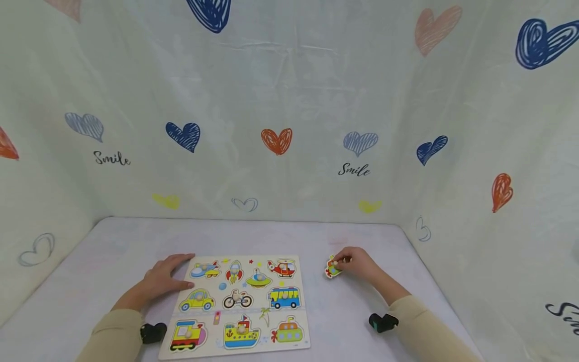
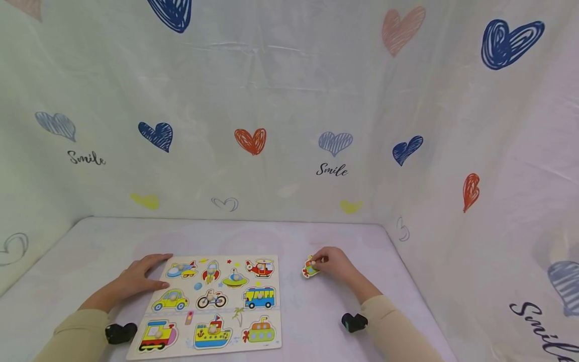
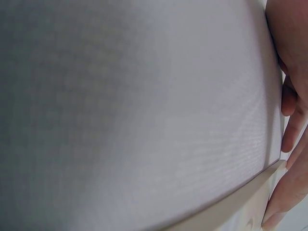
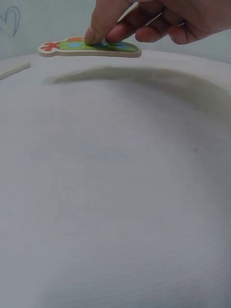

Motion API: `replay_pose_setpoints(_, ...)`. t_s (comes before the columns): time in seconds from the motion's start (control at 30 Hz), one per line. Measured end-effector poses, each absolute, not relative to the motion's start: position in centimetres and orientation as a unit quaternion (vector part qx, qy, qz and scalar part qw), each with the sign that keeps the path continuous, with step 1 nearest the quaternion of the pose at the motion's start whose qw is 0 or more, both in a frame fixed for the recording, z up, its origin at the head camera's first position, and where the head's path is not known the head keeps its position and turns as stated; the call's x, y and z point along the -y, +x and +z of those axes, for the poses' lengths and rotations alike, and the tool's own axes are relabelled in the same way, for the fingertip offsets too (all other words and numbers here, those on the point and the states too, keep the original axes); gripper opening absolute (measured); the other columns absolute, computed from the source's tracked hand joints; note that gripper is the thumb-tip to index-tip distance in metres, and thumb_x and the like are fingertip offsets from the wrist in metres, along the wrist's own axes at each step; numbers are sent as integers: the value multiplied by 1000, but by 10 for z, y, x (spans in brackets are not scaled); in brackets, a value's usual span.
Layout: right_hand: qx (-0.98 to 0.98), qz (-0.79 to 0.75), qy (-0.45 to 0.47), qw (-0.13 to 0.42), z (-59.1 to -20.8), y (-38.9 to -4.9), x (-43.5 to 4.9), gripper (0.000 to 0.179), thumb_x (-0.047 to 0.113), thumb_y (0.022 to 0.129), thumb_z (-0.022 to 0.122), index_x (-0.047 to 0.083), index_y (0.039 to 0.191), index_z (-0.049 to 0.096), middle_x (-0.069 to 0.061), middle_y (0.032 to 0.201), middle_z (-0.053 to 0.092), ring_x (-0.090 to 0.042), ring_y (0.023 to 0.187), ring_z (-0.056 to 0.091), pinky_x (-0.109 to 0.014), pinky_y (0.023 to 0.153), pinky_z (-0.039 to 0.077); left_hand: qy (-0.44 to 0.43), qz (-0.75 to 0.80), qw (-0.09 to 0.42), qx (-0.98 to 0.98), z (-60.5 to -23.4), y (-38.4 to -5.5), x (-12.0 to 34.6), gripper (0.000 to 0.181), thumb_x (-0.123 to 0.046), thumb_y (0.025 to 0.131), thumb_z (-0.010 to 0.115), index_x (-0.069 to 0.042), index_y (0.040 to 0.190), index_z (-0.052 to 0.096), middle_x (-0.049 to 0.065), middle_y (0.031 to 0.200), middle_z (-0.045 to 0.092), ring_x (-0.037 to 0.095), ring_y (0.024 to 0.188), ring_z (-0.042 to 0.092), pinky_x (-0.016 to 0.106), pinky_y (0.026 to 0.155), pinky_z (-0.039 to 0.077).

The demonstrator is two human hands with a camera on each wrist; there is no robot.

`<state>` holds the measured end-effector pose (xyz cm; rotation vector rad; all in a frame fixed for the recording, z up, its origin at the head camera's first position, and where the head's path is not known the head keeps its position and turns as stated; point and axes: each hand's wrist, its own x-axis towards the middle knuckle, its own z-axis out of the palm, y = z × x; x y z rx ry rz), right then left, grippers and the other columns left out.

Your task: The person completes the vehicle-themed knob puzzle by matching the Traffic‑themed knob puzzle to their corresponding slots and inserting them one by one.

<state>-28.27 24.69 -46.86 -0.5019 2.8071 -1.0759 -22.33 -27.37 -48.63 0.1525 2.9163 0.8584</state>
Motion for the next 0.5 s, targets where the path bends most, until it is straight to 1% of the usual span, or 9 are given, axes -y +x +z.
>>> replay_pose_setpoints(0.27, -905, -370, -203, 48, -467, -267, -226, 9, 4, 80, 77, 5, 89, 74, 4, 79, 62, -12, 70, 49, -24, 60, 42, 39, 284, 56, -956, -485, -225, 272, 91, -45, 72, 82, -5, 143, 43, 31, 145, 33, 53, 127, 27, 71, 94, 22)
replay_pose_setpoints(0.5, -902, -372, -208, 71, -465, -252, -205, 9, 13, 80, 80, 14, 87, 75, 8, 78, 61, -13, 70, 50, -23, 59, 43, 37, 281, 58, -957, -485, -225, 272, 90, -45, 73, 82, -5, 143, 43, 31, 146, 33, 53, 127, 26, 72, 95, 22)
